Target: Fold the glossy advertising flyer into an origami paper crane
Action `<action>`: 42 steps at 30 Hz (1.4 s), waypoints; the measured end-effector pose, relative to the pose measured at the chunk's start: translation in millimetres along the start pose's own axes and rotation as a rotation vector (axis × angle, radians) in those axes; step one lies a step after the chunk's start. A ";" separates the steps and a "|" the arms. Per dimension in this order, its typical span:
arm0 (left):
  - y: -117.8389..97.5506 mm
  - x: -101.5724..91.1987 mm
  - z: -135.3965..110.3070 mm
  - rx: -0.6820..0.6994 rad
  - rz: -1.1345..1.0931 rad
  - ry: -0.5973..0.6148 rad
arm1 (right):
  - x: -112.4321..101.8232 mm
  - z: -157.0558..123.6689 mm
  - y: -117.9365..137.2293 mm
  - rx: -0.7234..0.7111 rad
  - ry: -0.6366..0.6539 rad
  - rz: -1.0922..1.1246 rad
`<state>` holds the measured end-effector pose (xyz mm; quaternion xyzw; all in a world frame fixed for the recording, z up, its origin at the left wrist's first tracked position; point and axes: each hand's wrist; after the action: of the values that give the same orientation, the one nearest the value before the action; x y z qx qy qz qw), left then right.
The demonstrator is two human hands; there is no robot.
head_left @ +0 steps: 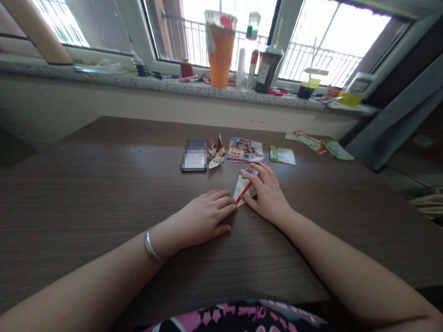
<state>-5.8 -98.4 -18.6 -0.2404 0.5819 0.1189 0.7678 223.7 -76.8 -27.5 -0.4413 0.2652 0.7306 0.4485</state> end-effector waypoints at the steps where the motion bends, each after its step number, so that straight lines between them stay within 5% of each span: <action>1: -1.1 0.6 0.3 -0.001 0.015 -0.002 | -0.5 -1.0 2.0 0.023 0.013 0.001; 13: -5.8 0.8 3.3 0.025 0.002 0.008 | 1.6 -11.0 13.9 0.149 0.203 0.058; 22: -6.1 -0.2 3.2 0.010 -0.011 0.017 | 18.8 -14.0 3.4 0.255 0.229 0.107; 42: -8.4 -1.0 1.6 0.021 -0.038 0.028 | 13.9 0.4 -22.4 0.104 0.176 0.361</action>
<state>-0.9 -104.7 -15.3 -0.2452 0.5890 0.0948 0.7642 240.5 -60.4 -39.4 -0.4251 0.4155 0.7429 0.3076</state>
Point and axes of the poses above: each hand's wrist, its own z-axis towards the middle knuckle, its own x-axis out of the palm, y = z × x, and after that the axes turned 9 degrees about -z, right-handed
